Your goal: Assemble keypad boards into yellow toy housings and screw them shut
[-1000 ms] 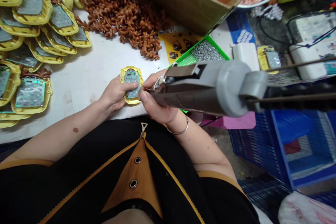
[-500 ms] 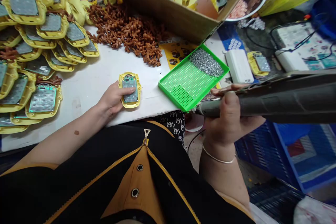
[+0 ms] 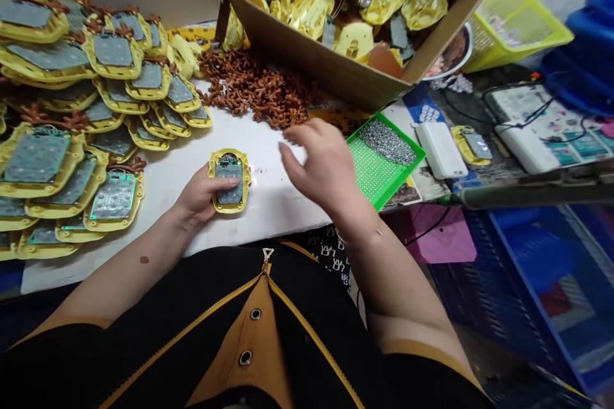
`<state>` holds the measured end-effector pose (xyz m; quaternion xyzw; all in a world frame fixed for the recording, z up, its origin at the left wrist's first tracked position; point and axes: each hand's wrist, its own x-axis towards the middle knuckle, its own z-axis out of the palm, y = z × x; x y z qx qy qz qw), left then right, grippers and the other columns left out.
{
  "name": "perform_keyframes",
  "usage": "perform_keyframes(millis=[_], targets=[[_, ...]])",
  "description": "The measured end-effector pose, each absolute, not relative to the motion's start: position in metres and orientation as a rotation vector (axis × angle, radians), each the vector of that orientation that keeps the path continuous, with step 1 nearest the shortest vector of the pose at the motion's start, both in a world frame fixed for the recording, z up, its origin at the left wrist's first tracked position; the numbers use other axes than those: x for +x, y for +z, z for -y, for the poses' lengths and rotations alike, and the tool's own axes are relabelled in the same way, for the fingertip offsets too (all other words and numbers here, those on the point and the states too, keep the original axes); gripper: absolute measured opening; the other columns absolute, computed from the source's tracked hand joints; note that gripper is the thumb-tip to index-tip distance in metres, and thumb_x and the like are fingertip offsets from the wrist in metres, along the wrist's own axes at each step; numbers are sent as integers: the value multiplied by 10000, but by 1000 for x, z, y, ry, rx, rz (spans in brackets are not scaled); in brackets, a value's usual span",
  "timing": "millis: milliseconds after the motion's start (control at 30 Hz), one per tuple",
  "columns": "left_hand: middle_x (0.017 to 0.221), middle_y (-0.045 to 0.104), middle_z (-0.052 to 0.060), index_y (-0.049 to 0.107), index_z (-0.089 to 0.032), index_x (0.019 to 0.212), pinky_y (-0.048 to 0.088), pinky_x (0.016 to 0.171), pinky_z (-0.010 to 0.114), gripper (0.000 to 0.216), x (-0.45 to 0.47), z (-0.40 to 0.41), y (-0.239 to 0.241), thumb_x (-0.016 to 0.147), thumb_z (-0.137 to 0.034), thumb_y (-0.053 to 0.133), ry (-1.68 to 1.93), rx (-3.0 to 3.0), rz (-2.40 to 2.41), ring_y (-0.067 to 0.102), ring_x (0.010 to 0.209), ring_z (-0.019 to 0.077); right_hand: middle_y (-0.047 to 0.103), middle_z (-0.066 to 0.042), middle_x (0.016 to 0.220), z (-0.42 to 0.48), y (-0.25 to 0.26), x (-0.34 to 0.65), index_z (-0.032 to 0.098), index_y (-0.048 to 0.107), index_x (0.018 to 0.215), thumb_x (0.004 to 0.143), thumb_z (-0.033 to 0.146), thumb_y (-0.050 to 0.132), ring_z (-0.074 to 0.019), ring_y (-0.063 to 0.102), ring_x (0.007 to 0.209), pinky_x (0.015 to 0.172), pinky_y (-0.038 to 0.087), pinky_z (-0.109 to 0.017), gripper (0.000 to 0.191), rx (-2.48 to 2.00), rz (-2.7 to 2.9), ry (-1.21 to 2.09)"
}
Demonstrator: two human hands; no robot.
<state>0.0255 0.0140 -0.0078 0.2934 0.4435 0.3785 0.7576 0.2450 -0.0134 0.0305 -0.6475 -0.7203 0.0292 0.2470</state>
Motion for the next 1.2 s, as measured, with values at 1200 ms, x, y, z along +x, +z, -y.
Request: perform_keyframes(millis=[1200], targets=[[783, 706, 28, 640, -132, 910, 529, 717, 333, 479, 16, -18, -10, 477, -152, 842, 881, 604, -886, 654, 701, 173, 657, -16, 804, -70, -28, 201, 222, 594, 840, 808, 453, 737, -169, 612, 733, 722, 539, -350, 274, -1426, 1474, 662]])
